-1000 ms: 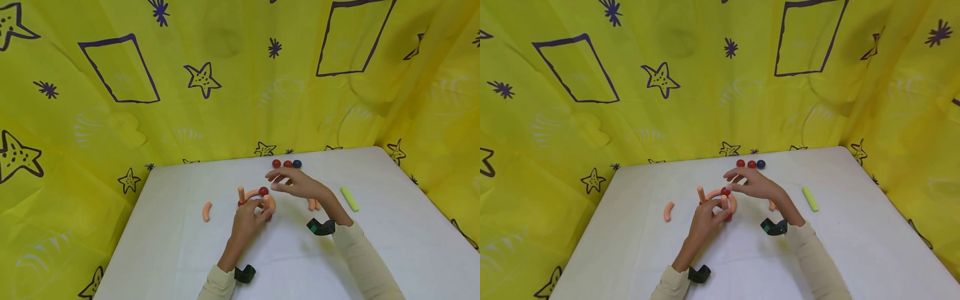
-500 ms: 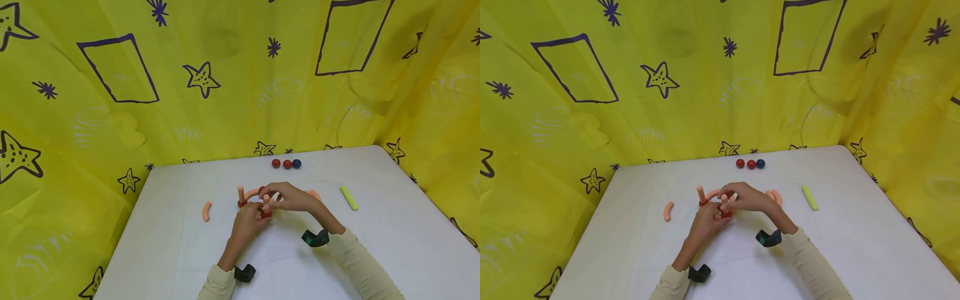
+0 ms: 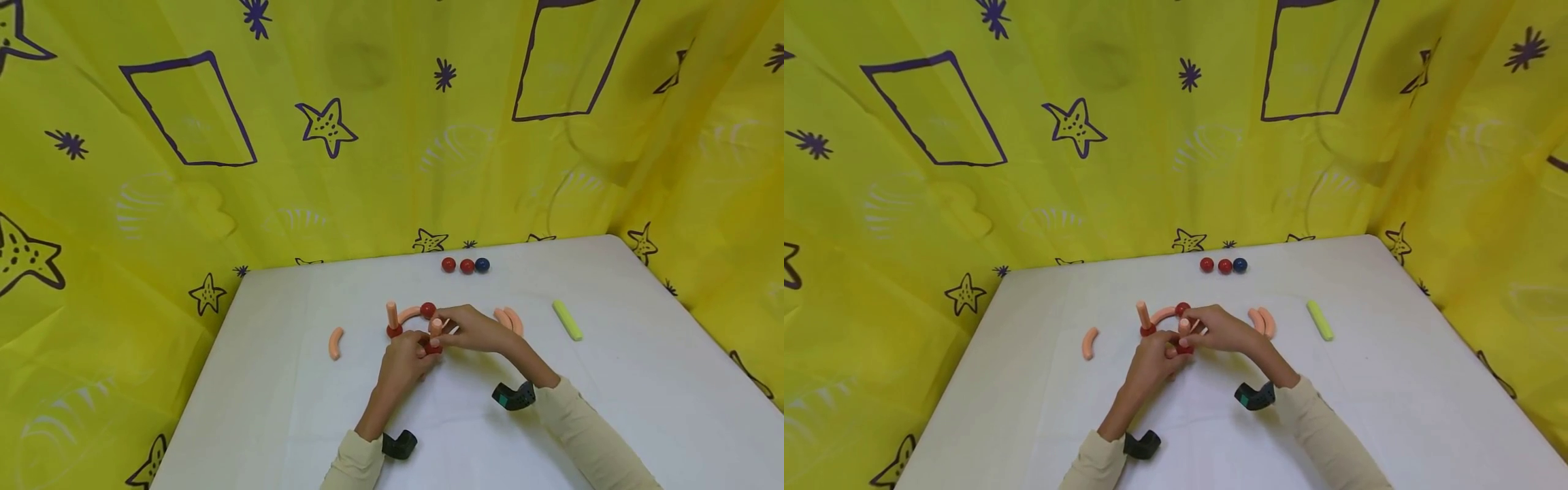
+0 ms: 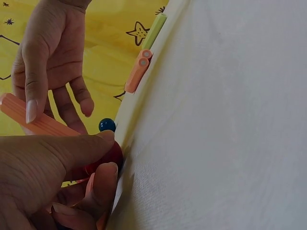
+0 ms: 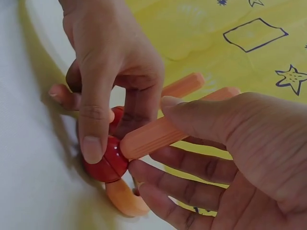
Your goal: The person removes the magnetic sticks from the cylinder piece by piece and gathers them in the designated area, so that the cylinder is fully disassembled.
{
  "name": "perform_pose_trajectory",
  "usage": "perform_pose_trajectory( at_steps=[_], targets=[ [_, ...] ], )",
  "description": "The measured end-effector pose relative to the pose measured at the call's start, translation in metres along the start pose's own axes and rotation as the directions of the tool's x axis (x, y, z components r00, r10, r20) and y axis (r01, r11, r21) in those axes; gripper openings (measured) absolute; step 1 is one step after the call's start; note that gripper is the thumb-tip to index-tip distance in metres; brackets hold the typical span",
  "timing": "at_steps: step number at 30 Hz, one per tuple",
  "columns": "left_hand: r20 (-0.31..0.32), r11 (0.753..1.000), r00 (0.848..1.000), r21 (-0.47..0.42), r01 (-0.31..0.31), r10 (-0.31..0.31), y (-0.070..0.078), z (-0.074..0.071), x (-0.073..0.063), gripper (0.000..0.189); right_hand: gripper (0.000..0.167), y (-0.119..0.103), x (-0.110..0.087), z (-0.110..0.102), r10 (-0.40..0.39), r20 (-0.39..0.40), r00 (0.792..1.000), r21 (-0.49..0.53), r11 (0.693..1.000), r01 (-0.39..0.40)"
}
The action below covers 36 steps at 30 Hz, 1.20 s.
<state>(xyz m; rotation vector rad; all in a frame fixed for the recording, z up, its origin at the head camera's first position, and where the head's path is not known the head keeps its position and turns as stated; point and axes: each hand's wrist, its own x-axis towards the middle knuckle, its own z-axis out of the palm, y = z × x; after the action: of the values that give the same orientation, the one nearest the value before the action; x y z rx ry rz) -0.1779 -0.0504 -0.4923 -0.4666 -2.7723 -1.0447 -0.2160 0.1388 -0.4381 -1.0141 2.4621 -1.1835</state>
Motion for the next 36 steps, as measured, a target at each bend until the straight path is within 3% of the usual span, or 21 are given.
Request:
perform_pose_trajectory(
  at_steps=[21, 27, 36],
  targets=[
    [0.023, 0.999, 0.999, -0.031, 0.043, -0.042, 0.0, 0.001, 0.001, 0.033, 0.014, 0.008, -0.004, 0.012, -0.005, -0.098, 0.995, -0.007, 1.0, 0.004],
    [0.035, 0.998, 0.998, -0.035, 0.054, -0.053, 0.001, 0.0, 0.0, 0.036, 0.015, 0.006, -0.006, 0.014, -0.056, -0.122, 0.991, -0.096, 0.994, 0.044],
    [0.024, 0.999, 0.999, -0.03, 0.036, -0.035, 0.001, -0.001, 0.0, 0.033, 0.014, 0.006, -0.006, 0.017, -0.066, -0.174, 0.983, -0.183, 0.983, 0.033]
  ],
)
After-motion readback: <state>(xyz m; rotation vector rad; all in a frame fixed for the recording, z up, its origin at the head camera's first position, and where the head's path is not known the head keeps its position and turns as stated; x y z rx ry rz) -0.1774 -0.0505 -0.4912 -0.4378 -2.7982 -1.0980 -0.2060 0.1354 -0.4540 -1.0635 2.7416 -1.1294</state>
